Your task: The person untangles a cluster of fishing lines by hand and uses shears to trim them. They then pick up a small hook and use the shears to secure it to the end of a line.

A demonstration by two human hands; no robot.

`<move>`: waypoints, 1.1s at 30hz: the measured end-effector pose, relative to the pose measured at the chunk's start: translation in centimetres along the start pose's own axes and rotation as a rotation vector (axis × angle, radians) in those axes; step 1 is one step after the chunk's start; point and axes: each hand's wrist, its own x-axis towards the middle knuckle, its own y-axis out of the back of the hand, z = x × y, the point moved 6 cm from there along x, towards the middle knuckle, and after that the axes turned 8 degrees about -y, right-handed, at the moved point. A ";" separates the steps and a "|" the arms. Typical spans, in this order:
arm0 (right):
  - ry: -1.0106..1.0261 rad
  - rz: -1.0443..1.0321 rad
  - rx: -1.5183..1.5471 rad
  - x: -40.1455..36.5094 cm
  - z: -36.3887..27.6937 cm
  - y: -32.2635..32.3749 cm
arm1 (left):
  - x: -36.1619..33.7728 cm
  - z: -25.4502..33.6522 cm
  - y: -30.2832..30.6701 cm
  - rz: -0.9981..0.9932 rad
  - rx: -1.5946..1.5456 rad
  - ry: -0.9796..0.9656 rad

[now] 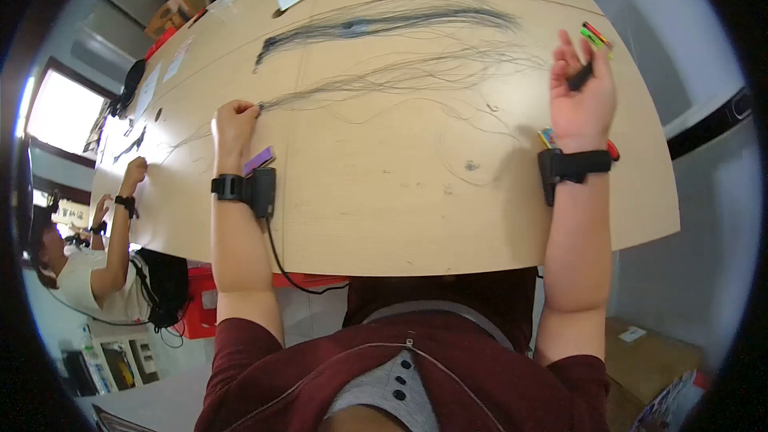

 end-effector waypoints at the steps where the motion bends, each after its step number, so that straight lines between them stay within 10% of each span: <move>1: -0.031 -0.064 -0.034 0.2 -0.1 0.1 | -0.1 0.4 0.3 0.009 0.055 -0.048; 13: 0.068 -0.130 -1.984 -3.8 4.2 -4.3 | -3.9 12.2 0.8 0.032 -0.348 -0.425; 33: -0.041 -0.055 -2.001 -3.0 6.6 -3.0 | -8.7 18.2 -1.0 -0.342 -0.425 -0.540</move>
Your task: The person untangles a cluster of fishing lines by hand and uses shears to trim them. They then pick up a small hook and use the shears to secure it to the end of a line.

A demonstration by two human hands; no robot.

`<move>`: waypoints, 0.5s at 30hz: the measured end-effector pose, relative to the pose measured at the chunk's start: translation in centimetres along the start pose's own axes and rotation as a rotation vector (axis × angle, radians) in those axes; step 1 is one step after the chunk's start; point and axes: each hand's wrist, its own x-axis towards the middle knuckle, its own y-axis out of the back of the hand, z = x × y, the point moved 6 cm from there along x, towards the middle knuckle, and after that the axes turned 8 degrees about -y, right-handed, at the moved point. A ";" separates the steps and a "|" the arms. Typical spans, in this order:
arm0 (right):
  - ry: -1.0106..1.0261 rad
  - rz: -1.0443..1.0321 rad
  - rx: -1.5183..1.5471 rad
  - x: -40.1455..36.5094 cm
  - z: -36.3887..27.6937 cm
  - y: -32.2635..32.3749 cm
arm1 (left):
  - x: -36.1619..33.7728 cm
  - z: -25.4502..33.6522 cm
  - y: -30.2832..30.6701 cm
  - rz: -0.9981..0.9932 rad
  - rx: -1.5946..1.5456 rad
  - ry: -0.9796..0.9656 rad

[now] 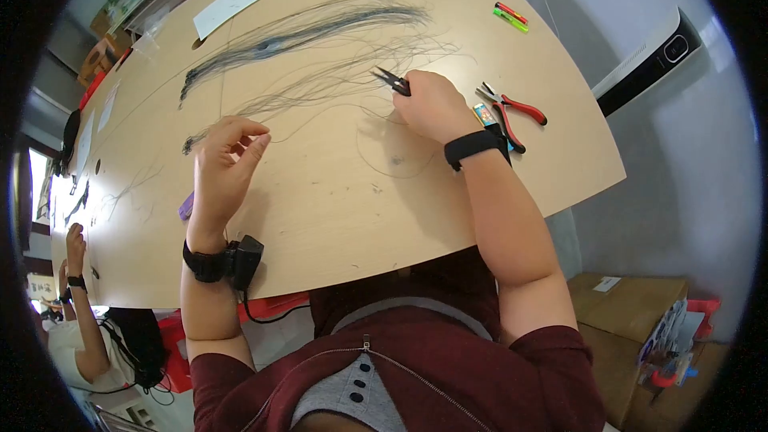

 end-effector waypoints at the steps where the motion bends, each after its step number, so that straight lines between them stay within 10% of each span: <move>1: -0.005 -0.018 0.081 -0.4 -0.4 0.6 | 0.0 0.2 -0.2 -0.012 -0.012 -0.011; 15: 0.132 0.104 0.159 0.4 -0.7 -0.3 | -0.2 0.2 -1.1 -0.098 -0.081 0.015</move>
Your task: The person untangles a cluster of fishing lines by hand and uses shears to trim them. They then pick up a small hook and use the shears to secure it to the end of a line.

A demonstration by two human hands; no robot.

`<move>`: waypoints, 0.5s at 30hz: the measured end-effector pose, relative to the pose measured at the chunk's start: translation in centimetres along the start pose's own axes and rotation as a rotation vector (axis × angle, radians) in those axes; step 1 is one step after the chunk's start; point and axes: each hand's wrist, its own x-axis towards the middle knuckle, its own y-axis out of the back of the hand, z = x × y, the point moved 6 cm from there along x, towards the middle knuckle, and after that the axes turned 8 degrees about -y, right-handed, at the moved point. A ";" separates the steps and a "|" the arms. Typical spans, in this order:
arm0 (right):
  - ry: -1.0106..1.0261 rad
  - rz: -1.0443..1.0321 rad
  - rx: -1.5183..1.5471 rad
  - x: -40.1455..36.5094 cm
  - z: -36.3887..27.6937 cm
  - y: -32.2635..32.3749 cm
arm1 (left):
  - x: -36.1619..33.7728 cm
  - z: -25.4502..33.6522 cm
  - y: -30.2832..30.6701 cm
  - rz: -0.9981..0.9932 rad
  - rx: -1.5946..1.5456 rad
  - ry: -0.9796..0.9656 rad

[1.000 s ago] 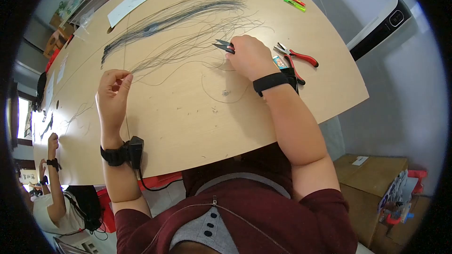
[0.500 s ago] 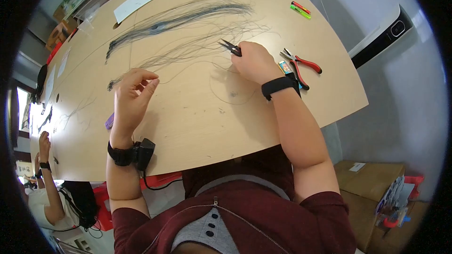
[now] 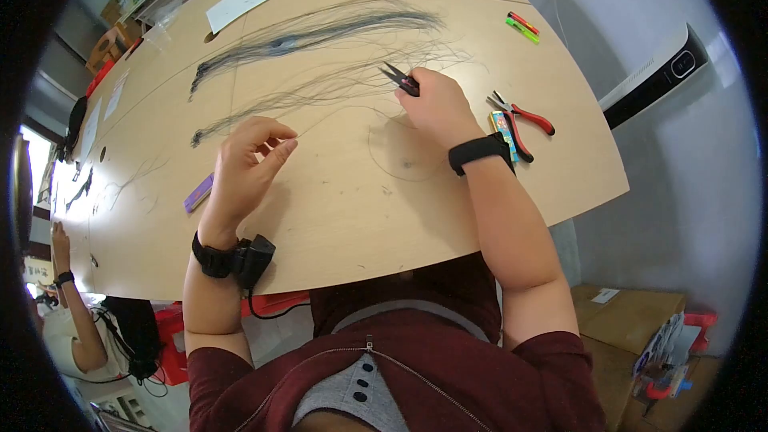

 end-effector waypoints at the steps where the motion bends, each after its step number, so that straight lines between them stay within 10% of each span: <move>1: 0.033 -0.042 0.162 -0.1 -0.4 0.0 | 0.0 -0.1 -0.1 -0.013 -0.046 0.017; 7: -0.051 -0.484 0.798 -3.6 -4.7 0.5 | -0.1 0.4 -0.8 -0.045 -0.262 0.014; 15: 0.025 -0.696 0.803 -5.7 -6.7 -1.2 | -0.6 0.3 -3.3 -0.324 -0.394 0.003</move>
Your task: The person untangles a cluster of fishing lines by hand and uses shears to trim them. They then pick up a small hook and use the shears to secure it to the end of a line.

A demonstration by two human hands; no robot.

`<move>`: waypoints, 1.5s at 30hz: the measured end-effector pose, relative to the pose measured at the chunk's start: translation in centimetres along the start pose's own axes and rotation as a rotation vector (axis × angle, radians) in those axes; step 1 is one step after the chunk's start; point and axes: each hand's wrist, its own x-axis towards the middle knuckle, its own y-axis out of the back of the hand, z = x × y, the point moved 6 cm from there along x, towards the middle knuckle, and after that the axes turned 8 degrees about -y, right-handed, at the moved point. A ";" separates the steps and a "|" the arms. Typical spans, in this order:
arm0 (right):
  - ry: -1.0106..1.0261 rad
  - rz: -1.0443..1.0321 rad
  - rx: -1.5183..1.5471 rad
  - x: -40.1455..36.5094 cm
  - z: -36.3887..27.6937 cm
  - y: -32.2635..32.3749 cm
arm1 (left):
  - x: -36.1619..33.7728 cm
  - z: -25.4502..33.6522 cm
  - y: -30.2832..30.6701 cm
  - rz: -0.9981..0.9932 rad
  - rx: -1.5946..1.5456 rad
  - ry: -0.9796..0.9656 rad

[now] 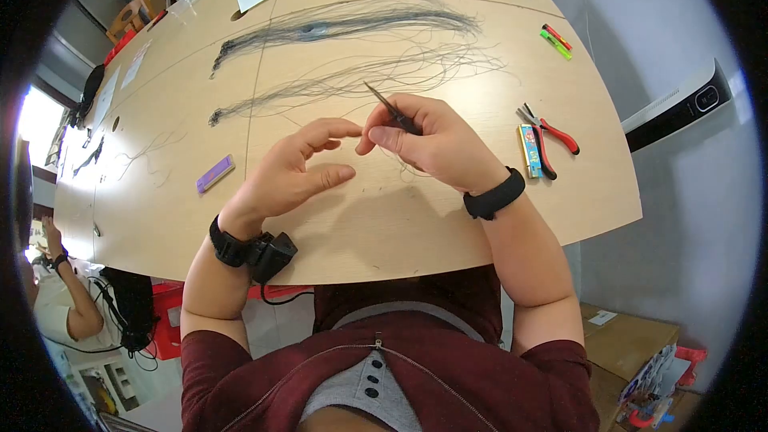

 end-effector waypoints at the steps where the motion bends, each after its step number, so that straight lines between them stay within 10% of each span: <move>1: 0.009 -0.016 0.007 -0.1 -0.1 -0.2 | 0.0 -0.2 -0.4 -0.027 -0.029 0.007; 12: 0.087 -0.023 0.006 -0.1 -0.1 -0.6 | -0.1 -2.3 -1.6 0.006 -0.405 0.193; 30: 0.279 0.555 -0.216 -0.1 0.0 4.1 | -0.3 -1.5 0.5 0.262 -0.630 0.243; 45: 0.601 0.284 -0.696 -1.0 -1.2 -2.4 | -0.7 -1.4 -0.2 0.266 -0.827 0.340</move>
